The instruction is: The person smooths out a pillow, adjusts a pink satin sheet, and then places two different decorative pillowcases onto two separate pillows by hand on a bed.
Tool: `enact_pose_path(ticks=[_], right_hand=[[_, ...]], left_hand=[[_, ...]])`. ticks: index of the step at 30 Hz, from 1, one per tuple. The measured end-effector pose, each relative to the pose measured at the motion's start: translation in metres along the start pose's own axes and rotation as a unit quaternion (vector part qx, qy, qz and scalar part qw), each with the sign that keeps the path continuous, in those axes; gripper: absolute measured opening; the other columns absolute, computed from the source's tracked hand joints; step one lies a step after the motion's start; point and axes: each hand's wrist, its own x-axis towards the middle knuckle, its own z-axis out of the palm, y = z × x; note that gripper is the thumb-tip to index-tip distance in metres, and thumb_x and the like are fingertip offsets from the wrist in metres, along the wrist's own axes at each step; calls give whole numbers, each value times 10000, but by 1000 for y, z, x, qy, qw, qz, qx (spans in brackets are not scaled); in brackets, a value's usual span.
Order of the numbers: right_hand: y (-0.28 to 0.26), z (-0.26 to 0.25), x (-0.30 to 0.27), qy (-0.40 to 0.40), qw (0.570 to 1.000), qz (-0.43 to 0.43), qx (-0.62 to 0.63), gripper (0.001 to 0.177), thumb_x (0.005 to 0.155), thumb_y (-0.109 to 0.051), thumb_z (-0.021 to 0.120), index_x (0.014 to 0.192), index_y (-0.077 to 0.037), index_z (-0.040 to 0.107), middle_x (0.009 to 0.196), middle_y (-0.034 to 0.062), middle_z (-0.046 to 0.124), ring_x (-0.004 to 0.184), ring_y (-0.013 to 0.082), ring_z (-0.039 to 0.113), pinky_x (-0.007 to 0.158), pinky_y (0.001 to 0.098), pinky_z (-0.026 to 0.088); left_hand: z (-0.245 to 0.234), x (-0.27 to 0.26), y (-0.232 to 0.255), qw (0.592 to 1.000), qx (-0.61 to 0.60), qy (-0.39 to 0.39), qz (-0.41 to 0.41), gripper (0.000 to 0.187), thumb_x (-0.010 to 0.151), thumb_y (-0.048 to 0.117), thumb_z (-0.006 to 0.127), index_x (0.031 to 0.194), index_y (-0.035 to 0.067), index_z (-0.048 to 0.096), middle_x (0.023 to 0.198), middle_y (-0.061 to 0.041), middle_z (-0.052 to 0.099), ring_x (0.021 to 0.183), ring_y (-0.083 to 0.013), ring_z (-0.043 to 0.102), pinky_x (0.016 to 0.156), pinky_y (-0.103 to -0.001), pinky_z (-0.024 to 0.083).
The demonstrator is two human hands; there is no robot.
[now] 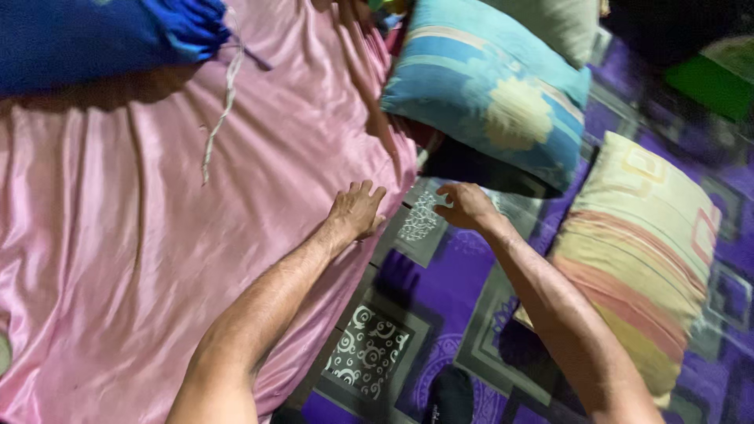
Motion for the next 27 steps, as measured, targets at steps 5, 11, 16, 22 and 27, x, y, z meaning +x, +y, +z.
enact_pose_path(ticks=[5,11,16,22,27], right_hand=[[-10,-43,-47,-25,993,24,-116,473,856,-339,765,1272,-129,681,1002,158,756,1045,366,695,884,496,561],[-6,-83,-96,-37,983,18,-178,469,847,-338,774,1247,-116,671,1092,167,693,1088,362,657,875,493,560],[36,-98,-142,-23,985,62,-157,511,882,-371,747,1307,-114,629,1158,140,671,1142,331,630,927,475,551],[119,-100,-197,38,980,170,-100,595,873,-417,743,1379,-154,572,1273,150,624,1226,339,575,1010,519,497],[208,-81,-245,113,958,263,-21,661,841,-471,762,1391,-154,577,1364,175,588,1320,364,525,1072,541,460]], left_hand=[[-24,26,38,997,-21,60,45,646,902,396,720,1414,89,473,1317,-189,515,1256,-372,508,978,-536,496],[-48,55,97,989,-75,87,91,577,889,397,726,1338,100,516,1280,-193,535,1215,-388,523,952,-535,504],[-65,69,156,984,-78,79,138,521,882,395,738,1294,132,558,1238,-150,582,1189,-371,554,960,-546,505],[-63,87,237,974,19,11,226,554,898,412,734,1315,102,538,1219,-180,587,1190,-373,566,902,-531,549],[-36,117,303,969,32,-8,246,566,872,400,753,1317,115,550,1261,-189,582,1206,-388,560,905,-544,537]])
